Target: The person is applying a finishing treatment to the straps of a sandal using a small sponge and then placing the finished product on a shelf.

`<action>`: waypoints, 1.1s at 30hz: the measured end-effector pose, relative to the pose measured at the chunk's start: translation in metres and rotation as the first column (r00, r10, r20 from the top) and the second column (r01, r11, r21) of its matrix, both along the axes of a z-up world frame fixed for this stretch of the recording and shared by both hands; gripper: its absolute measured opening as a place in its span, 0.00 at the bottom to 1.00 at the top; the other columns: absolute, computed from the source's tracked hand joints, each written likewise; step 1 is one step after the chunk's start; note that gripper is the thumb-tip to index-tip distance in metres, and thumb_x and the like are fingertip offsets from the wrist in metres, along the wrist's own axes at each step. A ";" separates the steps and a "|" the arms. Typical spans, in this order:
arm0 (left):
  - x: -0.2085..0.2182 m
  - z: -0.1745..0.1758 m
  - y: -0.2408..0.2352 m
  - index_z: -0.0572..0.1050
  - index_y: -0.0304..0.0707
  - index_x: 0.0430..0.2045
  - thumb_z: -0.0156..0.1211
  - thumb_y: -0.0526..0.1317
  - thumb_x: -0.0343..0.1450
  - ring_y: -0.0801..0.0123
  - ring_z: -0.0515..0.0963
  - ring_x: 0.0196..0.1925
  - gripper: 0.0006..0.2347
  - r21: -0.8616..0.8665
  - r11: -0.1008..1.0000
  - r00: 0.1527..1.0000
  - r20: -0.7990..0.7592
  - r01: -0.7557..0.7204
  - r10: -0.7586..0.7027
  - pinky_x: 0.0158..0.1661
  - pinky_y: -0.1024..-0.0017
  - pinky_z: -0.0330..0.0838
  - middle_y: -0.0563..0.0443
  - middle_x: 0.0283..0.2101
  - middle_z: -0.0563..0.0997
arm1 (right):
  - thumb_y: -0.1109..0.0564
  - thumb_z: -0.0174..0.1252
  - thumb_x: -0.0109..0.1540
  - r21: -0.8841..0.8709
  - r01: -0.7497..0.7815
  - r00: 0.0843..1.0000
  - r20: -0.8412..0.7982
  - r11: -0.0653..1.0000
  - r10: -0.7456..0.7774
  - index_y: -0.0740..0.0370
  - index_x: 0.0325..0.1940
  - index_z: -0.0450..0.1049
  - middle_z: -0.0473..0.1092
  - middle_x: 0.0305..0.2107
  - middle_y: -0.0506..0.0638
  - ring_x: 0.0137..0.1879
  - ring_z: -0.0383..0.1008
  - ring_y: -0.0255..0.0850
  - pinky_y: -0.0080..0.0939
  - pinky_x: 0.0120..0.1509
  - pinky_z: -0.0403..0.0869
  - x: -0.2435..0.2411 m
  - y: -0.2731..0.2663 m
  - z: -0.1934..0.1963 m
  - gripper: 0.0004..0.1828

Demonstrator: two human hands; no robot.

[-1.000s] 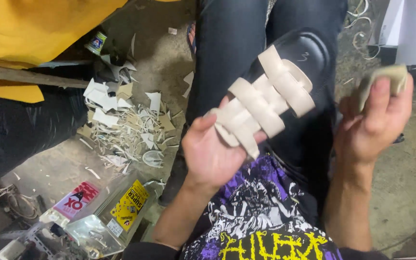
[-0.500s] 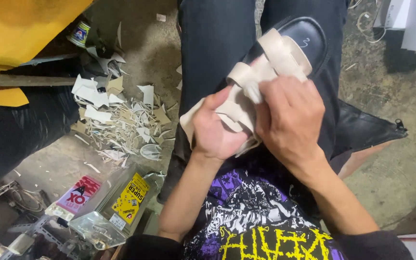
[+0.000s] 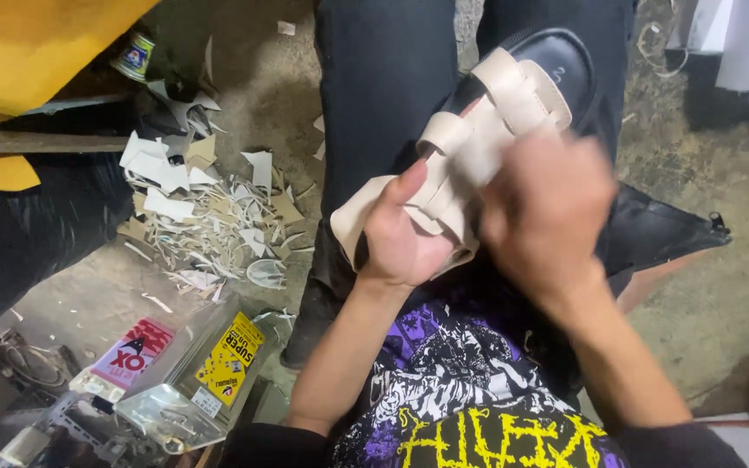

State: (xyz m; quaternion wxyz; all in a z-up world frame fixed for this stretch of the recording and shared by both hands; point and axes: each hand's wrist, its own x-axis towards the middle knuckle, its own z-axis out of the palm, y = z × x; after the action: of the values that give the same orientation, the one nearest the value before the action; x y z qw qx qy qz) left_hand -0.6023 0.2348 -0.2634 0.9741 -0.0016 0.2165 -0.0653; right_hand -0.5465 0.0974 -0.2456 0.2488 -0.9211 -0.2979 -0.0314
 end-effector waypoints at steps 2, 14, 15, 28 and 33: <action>-0.011 -0.014 -0.002 0.54 0.25 0.74 0.54 0.44 0.77 0.49 0.69 0.69 0.31 0.009 1.000 1.000 -0.004 -0.016 0.017 0.69 0.58 0.63 0.33 0.68 0.68 | 0.57 0.57 0.72 0.033 0.052 0.998 0.022 0.998 -0.053 0.64 0.37 0.65 0.61 0.29 0.58 0.33 0.59 0.55 0.56 0.39 0.56 0.016 0.006 -0.001 0.13; -0.006 -0.002 0.005 0.57 0.24 0.71 0.48 0.45 0.74 0.50 0.69 0.67 0.30 0.039 0.999 0.995 -0.102 0.021 -0.017 0.67 0.60 0.62 0.34 0.66 0.69 | 0.61 0.52 0.73 0.110 -0.011 1.000 0.016 0.994 0.009 0.64 0.32 0.63 0.58 0.24 0.55 0.29 0.58 0.51 0.51 0.35 0.58 -0.001 0.023 0.019 0.14; -0.010 -0.011 0.004 0.62 0.23 0.68 0.50 0.44 0.79 0.51 0.77 0.60 0.25 -0.019 1.000 0.999 0.023 -0.023 0.023 0.62 0.63 0.72 0.34 0.59 0.77 | 0.68 0.51 0.68 0.150 -0.118 0.990 -0.063 0.982 0.128 0.63 0.33 0.66 0.59 0.21 0.52 0.26 0.59 0.50 0.48 0.32 0.60 -0.012 0.024 0.027 0.09; -0.008 -0.021 -0.018 0.71 0.32 0.54 0.58 0.39 0.69 0.65 0.78 0.36 0.18 0.114 0.993 0.990 -0.142 -0.002 0.018 0.35 0.74 0.72 0.47 0.37 0.78 | 0.65 0.59 0.69 0.118 0.060 0.968 -0.251 0.991 -0.028 0.67 0.44 0.72 0.67 0.31 0.54 0.36 0.66 0.49 0.48 0.41 0.63 0.060 0.006 0.017 0.02; -0.004 -0.008 -0.013 0.51 0.33 0.77 0.56 0.41 0.70 0.56 0.72 0.64 0.37 0.079 0.996 0.999 0.007 0.041 -0.041 0.56 0.67 0.70 0.39 0.71 0.65 | 0.67 0.55 0.75 0.134 -0.073 0.996 -0.036 0.988 0.078 0.67 0.44 0.73 0.70 0.35 0.58 0.42 0.69 0.55 0.51 0.46 0.65 0.063 0.023 0.020 0.05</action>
State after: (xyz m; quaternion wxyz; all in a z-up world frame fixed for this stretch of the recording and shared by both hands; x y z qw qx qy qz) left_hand -0.6063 0.2215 -0.2718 0.9727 0.0418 0.2149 -0.0767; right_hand -0.4839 0.1201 -0.2259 0.3164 -0.8911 -0.3245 -0.0229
